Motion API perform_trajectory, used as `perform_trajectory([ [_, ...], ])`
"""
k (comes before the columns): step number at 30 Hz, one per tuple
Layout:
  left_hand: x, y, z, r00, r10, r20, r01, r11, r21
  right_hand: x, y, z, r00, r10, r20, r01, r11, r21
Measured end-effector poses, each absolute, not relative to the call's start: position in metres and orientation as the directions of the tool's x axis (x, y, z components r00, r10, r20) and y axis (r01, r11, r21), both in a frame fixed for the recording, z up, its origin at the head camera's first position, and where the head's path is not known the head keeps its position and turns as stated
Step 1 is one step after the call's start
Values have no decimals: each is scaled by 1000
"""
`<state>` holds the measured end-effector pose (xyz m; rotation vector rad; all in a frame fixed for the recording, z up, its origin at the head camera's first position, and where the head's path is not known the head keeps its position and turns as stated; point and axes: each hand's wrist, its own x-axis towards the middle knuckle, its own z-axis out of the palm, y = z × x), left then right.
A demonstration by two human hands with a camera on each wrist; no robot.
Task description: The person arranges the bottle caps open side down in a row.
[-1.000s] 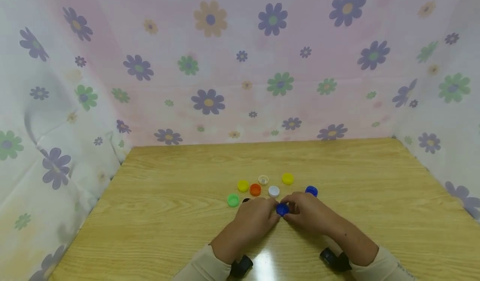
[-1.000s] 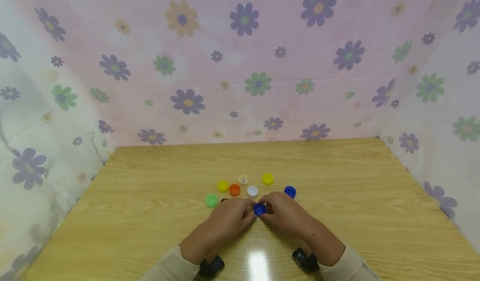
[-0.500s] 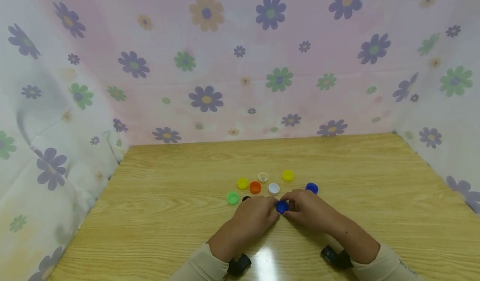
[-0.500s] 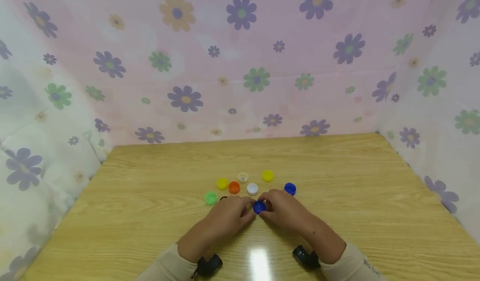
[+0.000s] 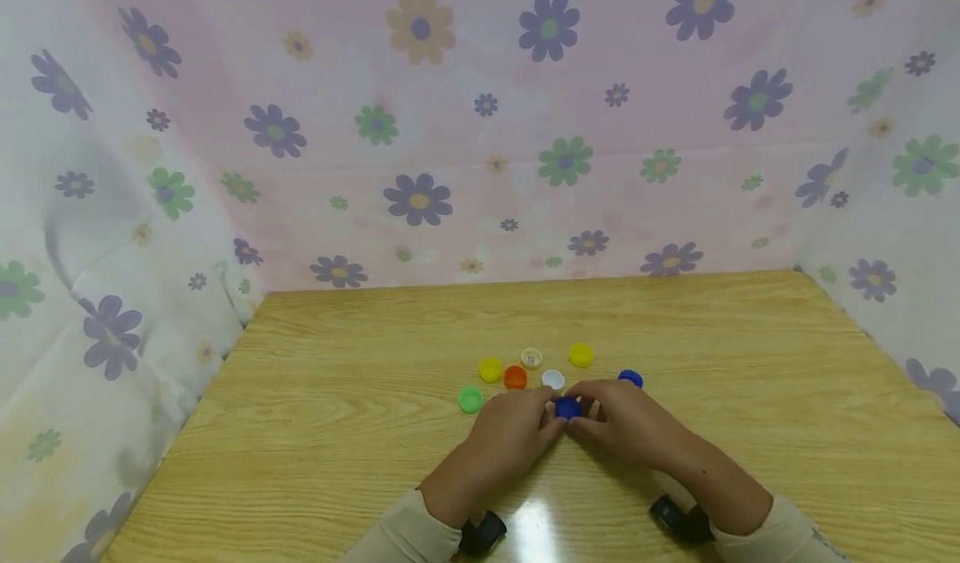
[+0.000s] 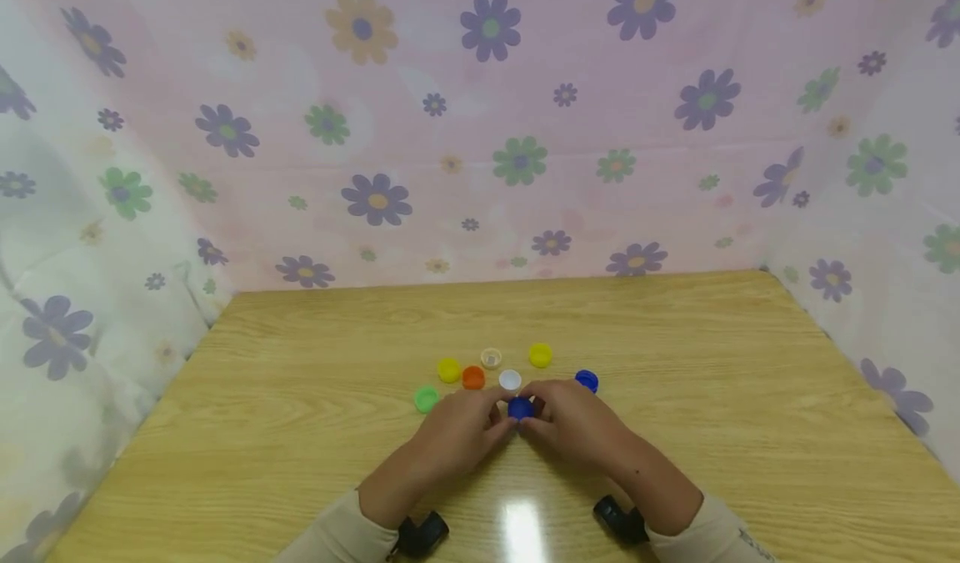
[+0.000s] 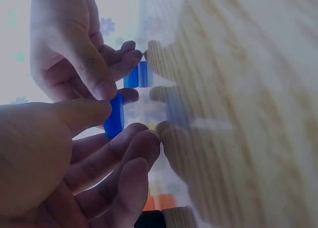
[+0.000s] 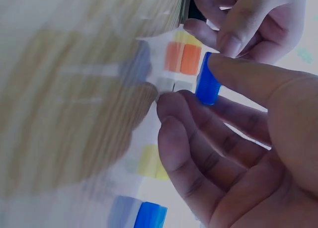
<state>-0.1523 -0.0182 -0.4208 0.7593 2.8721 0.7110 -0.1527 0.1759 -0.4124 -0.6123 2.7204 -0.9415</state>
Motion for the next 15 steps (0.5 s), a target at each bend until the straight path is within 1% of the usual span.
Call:
perform_trajectory([
  [3, -152, -18, -420, -873, 485, 47, 451, 767, 458, -153, 176, -410, -896, -444, -28, -332, 709, -623],
  [11, -151, -20, -419, -877, 474, 71, 449, 760, 469, -151, 176, -408, -897, -441, -22, -338, 718, -608],
  [15, -152, -20, -419, -875, 474, 103, 463, 754, 466, -151, 176, -405, -897, -443, -8, -347, 713, -609],
])
